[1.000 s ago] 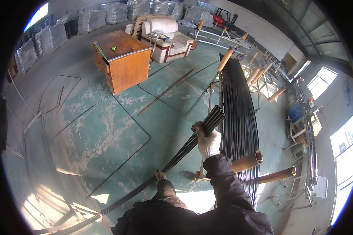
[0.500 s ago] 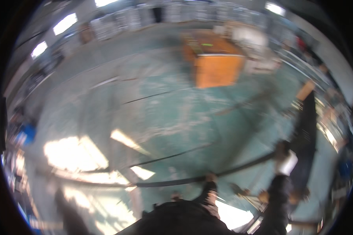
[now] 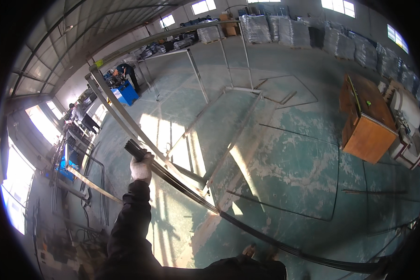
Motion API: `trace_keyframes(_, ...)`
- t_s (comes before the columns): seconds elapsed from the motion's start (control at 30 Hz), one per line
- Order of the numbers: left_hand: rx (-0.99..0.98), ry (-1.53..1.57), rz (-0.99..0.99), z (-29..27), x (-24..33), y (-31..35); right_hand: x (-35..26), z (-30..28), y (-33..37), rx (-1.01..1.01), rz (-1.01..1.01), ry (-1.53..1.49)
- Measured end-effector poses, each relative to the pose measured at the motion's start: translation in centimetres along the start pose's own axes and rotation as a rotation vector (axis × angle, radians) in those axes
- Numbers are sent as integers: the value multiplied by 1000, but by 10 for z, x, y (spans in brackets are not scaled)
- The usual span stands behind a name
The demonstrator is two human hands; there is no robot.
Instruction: The person picks up several long metal rods from a rack, carries them across the workshop floor, and places them on a metalworking machine. The person then picks up a smaller metal rod and positions it in the machine's clamp.
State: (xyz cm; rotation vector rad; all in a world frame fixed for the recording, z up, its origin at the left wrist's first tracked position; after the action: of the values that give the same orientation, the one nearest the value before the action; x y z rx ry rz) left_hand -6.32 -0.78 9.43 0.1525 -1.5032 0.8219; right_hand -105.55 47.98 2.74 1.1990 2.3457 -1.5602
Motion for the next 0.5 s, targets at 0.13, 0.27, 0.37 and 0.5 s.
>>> trace_keyframes(0.13,-17,55,-38,2,1,4,13,5,1,-86,108,-51)
trace_keyframes(0.27,0,114,-43,-3,-1,0,36,10,5,-178,206,-51)
trace_keyframes(0.37,0,71,-66,-9,-5,-1,54,18,7,-278,270,0)
trace_keyframes(0.5,-16,50,-94,-18,-5,-2,55,24,9,-278,303,-264)
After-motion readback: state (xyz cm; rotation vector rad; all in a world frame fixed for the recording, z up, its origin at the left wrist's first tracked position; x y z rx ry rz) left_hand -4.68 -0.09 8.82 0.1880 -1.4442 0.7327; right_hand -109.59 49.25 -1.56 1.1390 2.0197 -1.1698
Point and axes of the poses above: each hand's wrist, its own y-axis away from the middle knuckle, its own z-axis out of the palm, x = y × z, the point moved 2 cm from there along -y, towards the middle knuckle, and after that the axes turned 11 degrees about y, right-handed, at the moved point
